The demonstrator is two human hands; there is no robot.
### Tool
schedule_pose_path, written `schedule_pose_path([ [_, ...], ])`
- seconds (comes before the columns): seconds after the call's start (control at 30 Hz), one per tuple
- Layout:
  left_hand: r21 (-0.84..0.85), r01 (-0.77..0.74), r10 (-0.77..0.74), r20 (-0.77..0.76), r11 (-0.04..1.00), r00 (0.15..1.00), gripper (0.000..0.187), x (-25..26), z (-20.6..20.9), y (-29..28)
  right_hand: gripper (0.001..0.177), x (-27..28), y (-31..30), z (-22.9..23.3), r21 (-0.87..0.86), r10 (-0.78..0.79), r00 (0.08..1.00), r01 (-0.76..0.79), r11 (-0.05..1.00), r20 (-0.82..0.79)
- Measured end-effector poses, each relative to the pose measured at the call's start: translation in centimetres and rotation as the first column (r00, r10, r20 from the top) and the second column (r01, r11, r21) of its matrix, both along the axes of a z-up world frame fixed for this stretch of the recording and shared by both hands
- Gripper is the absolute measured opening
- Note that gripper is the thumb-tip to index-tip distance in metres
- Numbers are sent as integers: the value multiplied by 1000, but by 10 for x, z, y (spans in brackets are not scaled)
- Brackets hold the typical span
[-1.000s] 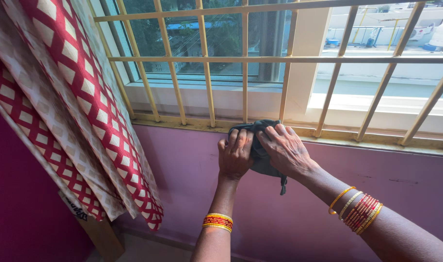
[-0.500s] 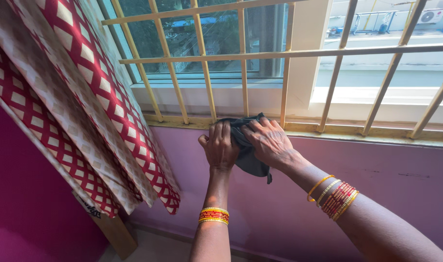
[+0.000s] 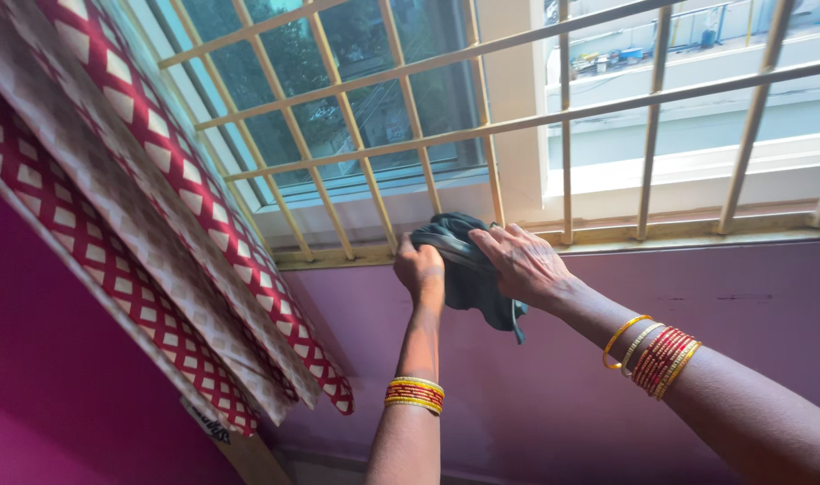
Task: The person wipes the metal grilles of a window using a cloth. They repeatedly rub the bars and frame, moving the cloth across different sections of the window.
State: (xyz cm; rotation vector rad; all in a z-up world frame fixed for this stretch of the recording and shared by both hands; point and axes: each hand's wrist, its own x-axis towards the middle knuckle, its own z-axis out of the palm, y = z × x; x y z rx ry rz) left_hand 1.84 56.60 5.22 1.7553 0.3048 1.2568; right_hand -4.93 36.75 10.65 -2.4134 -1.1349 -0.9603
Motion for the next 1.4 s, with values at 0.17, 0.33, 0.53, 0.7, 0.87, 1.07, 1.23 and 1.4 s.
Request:
schedule_pose_path([
  [0.17,-626,556,-244,516,547,821,27,10,63,-4,34,-5,-37,19,61,-93,991,88,994,91],
  [0.33,-621,529,-192,527,579,828,23,10,130,-25,29,0,-67,30,77,-187,963,176,981,192],
  [0.53,-332,228,-54,458,915,887,28,30,134,-50,34,4,-81,21,174,-128,962,87,981,242],
  [0.7,-320,71,-60,44,945,997,28,34,106,-46,14,16,-70,19,208,-178,984,171,963,14],
  [0.87,34,-31,29,58,999,998,23,32,95,-41,20,37,-50,38,695,203,913,112,710,-355],
  [1.07,115,40,-46,50,993,998,23,16,47,-44,15,73,-11,55,945,643,693,229,233,-327],
  [1.23,432,-216,210,62,876,976,16,-1,2,-33,17,87,15,45,938,568,747,256,232,-344],
  [1.4,492,-275,279,68,826,958,22,-10,-7,-24,28,77,18,21,919,559,766,104,381,-318],
])
